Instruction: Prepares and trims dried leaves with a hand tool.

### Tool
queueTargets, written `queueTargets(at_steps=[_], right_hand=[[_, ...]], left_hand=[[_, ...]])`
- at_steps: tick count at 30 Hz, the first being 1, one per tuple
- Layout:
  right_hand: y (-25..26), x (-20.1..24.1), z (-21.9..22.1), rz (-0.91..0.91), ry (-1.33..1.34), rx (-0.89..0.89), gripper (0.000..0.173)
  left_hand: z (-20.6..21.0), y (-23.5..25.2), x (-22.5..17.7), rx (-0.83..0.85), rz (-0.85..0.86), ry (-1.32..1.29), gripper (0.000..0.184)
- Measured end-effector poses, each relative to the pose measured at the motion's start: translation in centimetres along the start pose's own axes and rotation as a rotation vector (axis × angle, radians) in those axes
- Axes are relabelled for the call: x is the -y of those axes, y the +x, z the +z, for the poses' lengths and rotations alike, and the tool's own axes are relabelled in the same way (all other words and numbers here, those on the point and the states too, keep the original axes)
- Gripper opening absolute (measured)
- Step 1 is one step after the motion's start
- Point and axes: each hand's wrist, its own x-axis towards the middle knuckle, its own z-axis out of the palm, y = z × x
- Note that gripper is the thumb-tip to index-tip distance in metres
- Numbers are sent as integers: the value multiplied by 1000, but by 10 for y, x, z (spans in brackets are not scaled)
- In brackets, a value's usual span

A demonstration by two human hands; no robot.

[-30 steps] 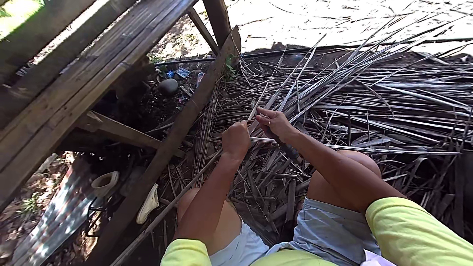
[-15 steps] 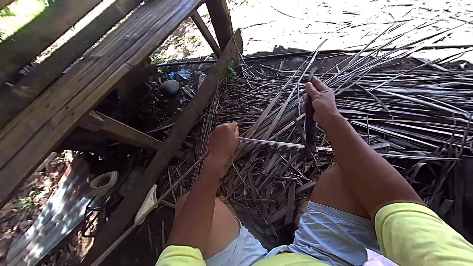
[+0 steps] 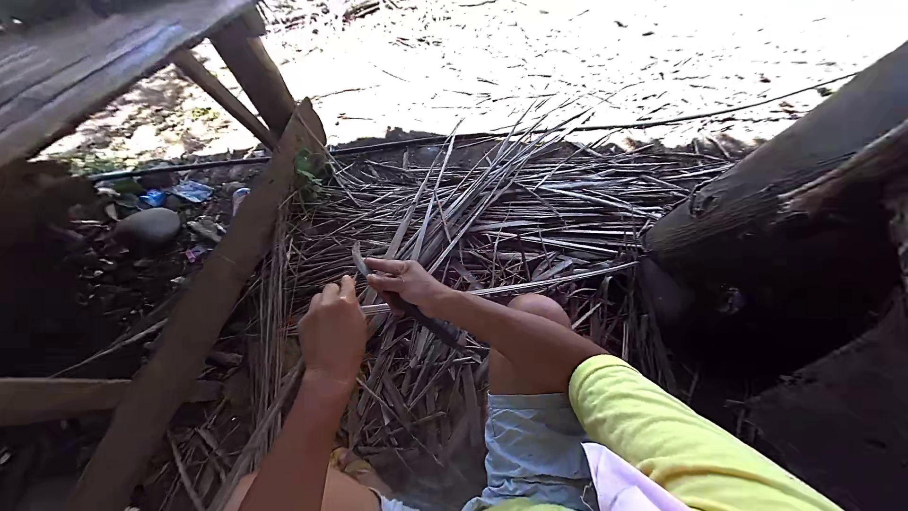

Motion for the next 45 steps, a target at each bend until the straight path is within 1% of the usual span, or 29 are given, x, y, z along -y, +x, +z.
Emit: queueTargets(at_steps=[2,6,11,14,16,18,20,21,22,23,25,27,28,29,30,32,34,37,40,43,45], right_hand=[[1,4,-5,-8,50,-21,44],[14,24,-22,31,200,-101,45],[26,41,-57,-43,290,-236,42],[31,50,-78,-89,317,-332,40],[34,55,-93,-128,332,-431,41],[36,59,-110,-177,354,-573,40],[35,64,-128,-242,379,-718,40],[34,66,-133,-267,382,-748,41],[30,66,-132,-281,373,-719,39],[25,66,-125,-284,346,-624,34],[13,60,-93,-240,253,-287,33],[2,49,-52,-146,160,49,38],[-2,42,-32,-94,125,155,41],[-6,34,-16,-51,110,206,43],[-7,27,-7,-28,109,224,44],[-1,23,-2,-21,164,190,42],[7,28,-9,-37,233,154,40],[11,38,-22,-78,268,80,37],[15,46,-48,-162,247,4,38],[16,49,-64,-230,215,-110,39],[15,48,-60,-219,217,-164,36]], left_hand=[[-2,-2,-3,-15,6,0,31],[-7,-8,-4,-70,54,-29,29],[-11,-13,8,-153,155,-92,28],[-13,-13,18,-174,200,-135,28],[-19,-13,24,-176,190,-151,27],[-26,-12,37,-178,154,-150,28],[-33,-9,53,-194,94,-172,30],[-36,-7,60,-189,48,-194,30],[-38,-4,64,-170,-2,-224,30],[-37,-1,66,-144,-44,-259,30],[-30,7,65,-81,-82,-335,29],[-20,11,58,-9,-55,-387,27],[-16,13,52,33,-33,-404,27],[-14,13,46,76,-11,-415,27],[-12,13,41,111,4,-427,27],[-10,14,37,157,-7,-455,27],[-13,16,40,234,-82,-491,28],[-20,18,54,429,-231,-554,27],[-31,20,67,560,-253,-615,30],[-45,16,72,587,-227,-642,27],[-47,18,74,549,-215,-634,27]])
